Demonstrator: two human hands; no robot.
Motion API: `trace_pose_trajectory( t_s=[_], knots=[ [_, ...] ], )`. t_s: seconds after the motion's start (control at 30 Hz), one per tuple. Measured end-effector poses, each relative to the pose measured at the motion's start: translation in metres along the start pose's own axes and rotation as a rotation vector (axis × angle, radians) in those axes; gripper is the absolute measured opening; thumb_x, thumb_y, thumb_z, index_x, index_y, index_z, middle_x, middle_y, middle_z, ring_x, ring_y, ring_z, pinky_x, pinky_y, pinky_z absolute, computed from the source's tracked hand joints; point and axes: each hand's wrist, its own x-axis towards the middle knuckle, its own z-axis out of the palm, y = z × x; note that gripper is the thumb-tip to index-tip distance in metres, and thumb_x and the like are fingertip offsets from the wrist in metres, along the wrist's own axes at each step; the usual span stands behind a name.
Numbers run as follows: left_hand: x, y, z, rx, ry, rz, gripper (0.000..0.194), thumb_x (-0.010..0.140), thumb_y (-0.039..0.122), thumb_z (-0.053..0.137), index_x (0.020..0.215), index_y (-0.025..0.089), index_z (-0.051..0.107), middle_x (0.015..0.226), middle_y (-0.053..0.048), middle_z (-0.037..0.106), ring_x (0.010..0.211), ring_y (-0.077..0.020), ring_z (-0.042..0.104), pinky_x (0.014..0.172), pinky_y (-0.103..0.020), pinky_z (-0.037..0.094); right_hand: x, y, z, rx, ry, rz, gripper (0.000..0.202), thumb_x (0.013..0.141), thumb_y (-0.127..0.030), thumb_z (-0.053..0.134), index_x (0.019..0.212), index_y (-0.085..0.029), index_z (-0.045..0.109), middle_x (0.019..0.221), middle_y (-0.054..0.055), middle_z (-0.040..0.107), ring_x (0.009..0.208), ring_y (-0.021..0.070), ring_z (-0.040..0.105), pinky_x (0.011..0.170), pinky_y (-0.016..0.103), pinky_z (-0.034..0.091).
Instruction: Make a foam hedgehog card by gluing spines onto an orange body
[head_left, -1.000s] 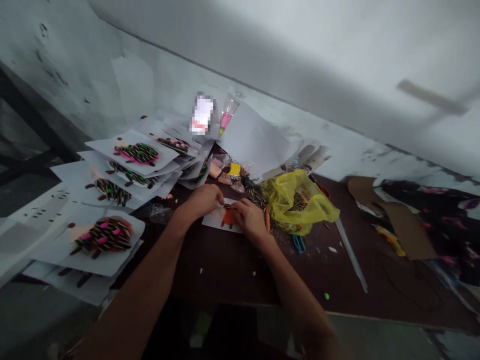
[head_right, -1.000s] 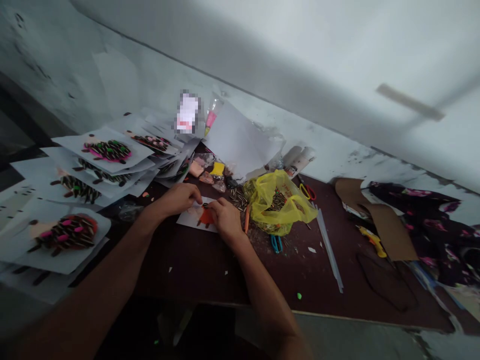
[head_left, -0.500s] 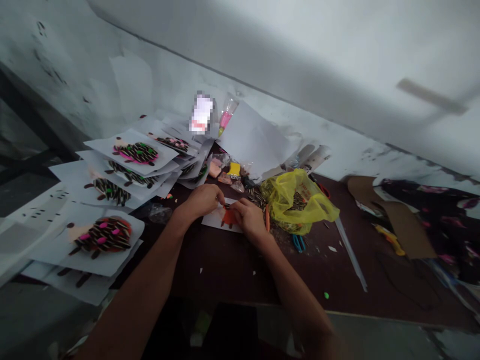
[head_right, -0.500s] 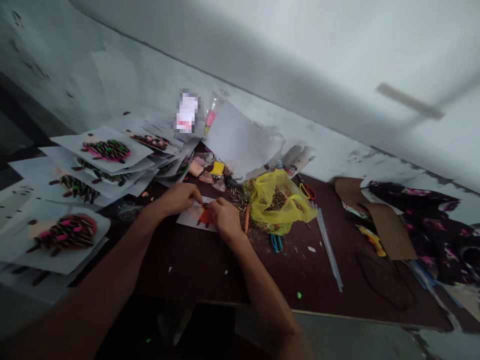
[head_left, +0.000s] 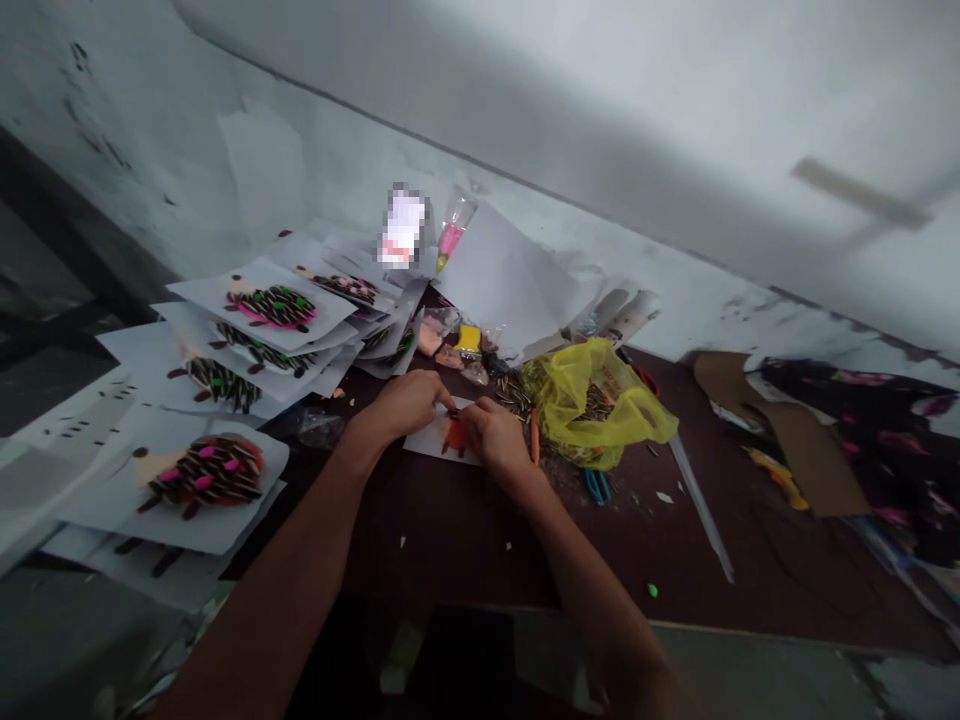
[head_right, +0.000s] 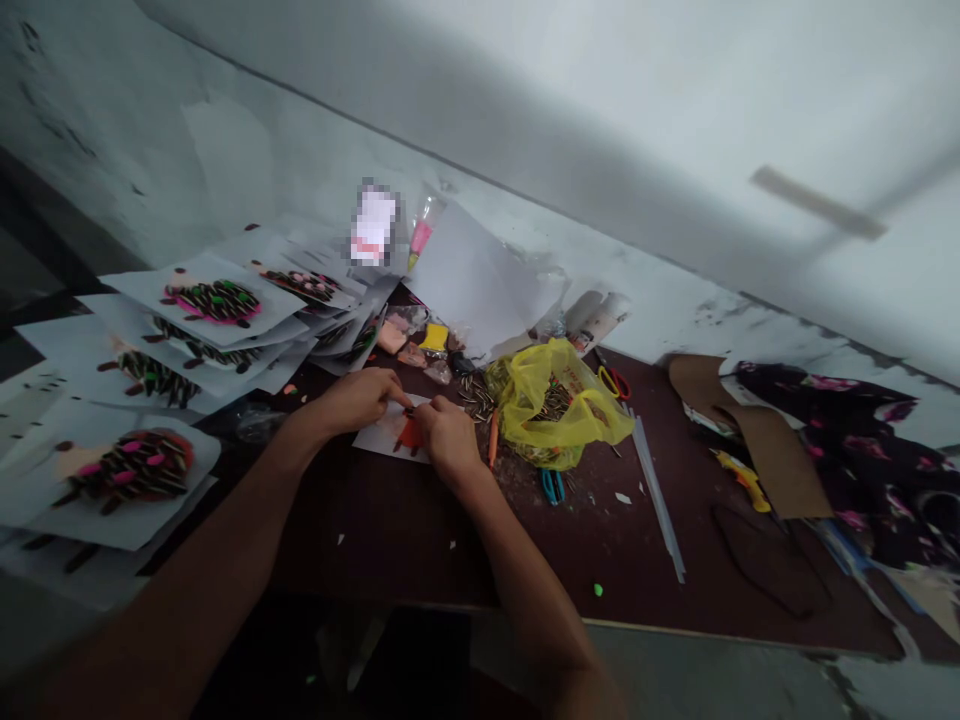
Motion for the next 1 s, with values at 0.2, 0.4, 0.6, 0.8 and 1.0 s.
trace_pose_trajectory(
  t_s=[0.2, 0.4, 0.6, 0.8, 1.0],
  knots=[
    [0.0, 0.002, -0.001, 0.003, -0.004, -0.005, 0.048, 0.076, 0.003, 0.05, 0.104, 0.029, 0.078, 0.113, -0.005, 0.072, 0.105, -0.0209, 0.063, 0.087, -0.027, 0.046, 0.0, -0.001, 0.001, 0.004, 0.0, 0.003, 0.025, 0.095, -0.015, 0.049, 0.092, -0.019, 0.074, 0.085, 0.004, 0.063, 0.071, 0.0137, 0.052, 0.06, 0.025, 0.028],
    [-0.001, 0.003, -0.001, -0.01, 0.008, -0.02, 0.045, 0.076, 0.004, 0.051, 0.102, 0.029, 0.079, 0.113, -0.005, 0.072, 0.104, -0.0212, 0.064, 0.086, -0.028, 0.047, -0.004, -0.005, -0.009, -0.021, -0.036, 0.016, 0.023, 0.096, -0.02, 0.051, 0.104, -0.024, 0.072, 0.097, 0.004, 0.066, 0.079, 0.0145, 0.059, 0.063, 0.024, 0.033],
    [-0.001, 0.003, 0.0, -0.027, 0.022, -0.04, 0.046, 0.075, 0.0, 0.05, 0.1, 0.026, 0.078, 0.113, -0.004, 0.073, 0.106, -0.0198, 0.065, 0.09, -0.027, 0.048, -0.009, -0.006, -0.015, -0.05, 0.088, 0.05, 0.025, 0.1, -0.029, 0.046, 0.103, -0.023, 0.071, 0.099, 0.006, 0.067, 0.086, 0.0165, 0.062, 0.067, 0.025, 0.041],
    [-0.001, 0.001, 0.001, -0.05, 0.045, -0.07, 0.043, 0.077, 0.003, 0.051, 0.109, 0.02, 0.075, 0.116, -0.007, 0.073, 0.113, -0.0209, 0.063, 0.097, -0.029, 0.046, -0.006, -0.005, 0.002, -0.059, 0.225, -0.128, 0.032, 0.099, -0.027, 0.047, 0.123, -0.018, 0.067, 0.128, 0.011, 0.066, 0.118, 0.0263, 0.055, 0.099, 0.039, 0.042],
    [0.001, 0.001, 0.0, -0.021, 0.018, -0.087, 0.042, 0.077, 0.004, 0.053, 0.108, 0.022, 0.075, 0.115, -0.006, 0.074, 0.11, -0.0198, 0.065, 0.094, -0.026, 0.048, -0.006, -0.013, 0.011, -0.078, 0.136, -0.162, 0.038, 0.1, -0.026, 0.045, 0.129, -0.012, 0.063, 0.137, 0.013, 0.061, 0.14, 0.0315, 0.04, 0.11, 0.048, 0.035]
  ],
)
